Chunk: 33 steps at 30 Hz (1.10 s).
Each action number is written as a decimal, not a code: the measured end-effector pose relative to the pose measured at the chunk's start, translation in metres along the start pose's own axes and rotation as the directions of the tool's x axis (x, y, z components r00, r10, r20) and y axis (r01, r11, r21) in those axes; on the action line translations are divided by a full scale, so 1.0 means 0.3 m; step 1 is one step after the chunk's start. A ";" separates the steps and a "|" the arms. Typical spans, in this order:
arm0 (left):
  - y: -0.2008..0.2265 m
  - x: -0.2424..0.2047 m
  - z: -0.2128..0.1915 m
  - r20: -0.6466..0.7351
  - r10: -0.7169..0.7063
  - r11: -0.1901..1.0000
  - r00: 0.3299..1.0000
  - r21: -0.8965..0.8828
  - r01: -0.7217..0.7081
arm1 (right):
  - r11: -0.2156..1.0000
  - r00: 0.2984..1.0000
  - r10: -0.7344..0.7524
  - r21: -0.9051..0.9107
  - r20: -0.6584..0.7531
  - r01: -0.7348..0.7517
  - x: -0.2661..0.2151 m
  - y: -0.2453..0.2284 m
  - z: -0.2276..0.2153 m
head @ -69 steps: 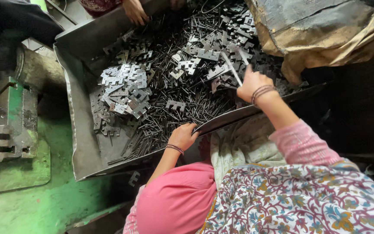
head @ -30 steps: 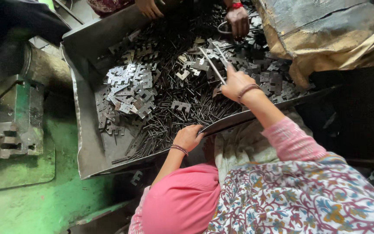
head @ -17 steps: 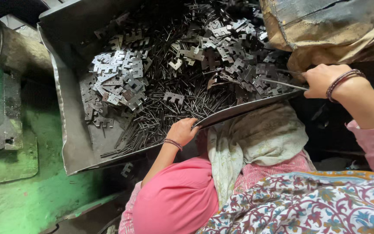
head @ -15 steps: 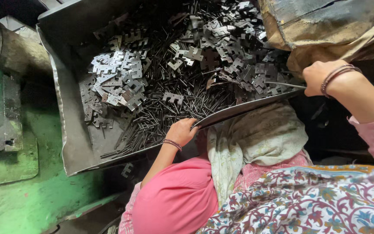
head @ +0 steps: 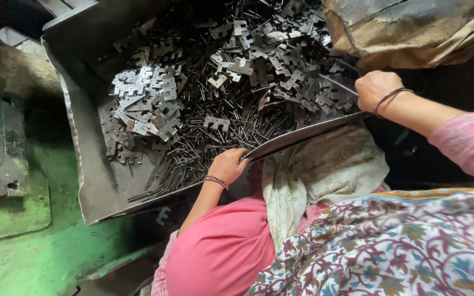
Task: The person sorts small metal parts from a large bin by hand, picking up individual pieces and placing them into a separate pile. The task involves repetitive handling of metal components in a workshop setting.
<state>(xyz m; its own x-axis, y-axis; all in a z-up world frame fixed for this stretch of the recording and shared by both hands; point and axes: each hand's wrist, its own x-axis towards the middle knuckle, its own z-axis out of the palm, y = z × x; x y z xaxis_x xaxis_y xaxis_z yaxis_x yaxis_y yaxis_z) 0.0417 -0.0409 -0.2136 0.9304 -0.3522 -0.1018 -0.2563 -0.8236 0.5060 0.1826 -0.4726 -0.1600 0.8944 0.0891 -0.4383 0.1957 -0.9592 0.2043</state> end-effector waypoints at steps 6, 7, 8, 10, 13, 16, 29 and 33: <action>0.004 0.004 -0.011 -0.014 0.019 1.000 1.000 0.023 -0.018 | 0.996 0.998 0.033 0.088 -0.053 -0.029 0.013 -0.030 0.032; 0.005 0.012 -0.017 -0.009 0.018 1.000 1.000 0.020 -0.018 | 0.997 0.998 0.018 0.081 -0.053 -0.014 -0.005 -0.025 0.007; 0.007 0.017 -0.025 -0.003 0.017 1.000 1.000 0.017 -0.017 | 0.995 0.997 0.026 0.103 -0.069 -0.019 -0.039 -0.027 -0.017; 0.019 0.008 -0.027 0.007 0.001 1.000 1.000 0.018 -0.001 | 0.990 0.996 0.025 0.139 -0.090 -0.013 -0.141 -0.042 -0.051; 0.020 0.015 -0.021 -0.022 -0.005 1.000 1.000 0.006 0.005 | 0.963 0.976 -0.029 0.255 -0.215 0.085 -0.253 -0.092 -0.118; 0.000 0.019 -0.004 -0.115 0.032 0.997 0.993 -0.062 -0.039 | 0.924 0.933 -0.094 0.319 -0.349 0.213 -0.316 -0.202 -0.160; -0.124 0.007 0.035 -0.251 -0.341 0.268 0.906 -0.950 -0.162 | 0.596 0.714 -0.483 0.408 -0.506 0.692 -0.357 -0.900 -0.222; -0.212 -0.064 -0.048 -0.189 -0.631 -0.024 0.752 -0.965 -0.263 | 0.419 0.542 -0.571 0.350 -0.617 0.838 -0.305 -0.892 -0.174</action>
<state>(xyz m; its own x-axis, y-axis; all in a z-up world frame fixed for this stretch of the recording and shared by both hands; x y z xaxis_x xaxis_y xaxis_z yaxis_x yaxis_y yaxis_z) 0.0441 0.0247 -0.2315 0.9111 0.3392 -0.2342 0.0145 0.5413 0.8407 0.0694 -0.2100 -0.1290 0.6215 0.7611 0.1854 0.6907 -0.4207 -0.5881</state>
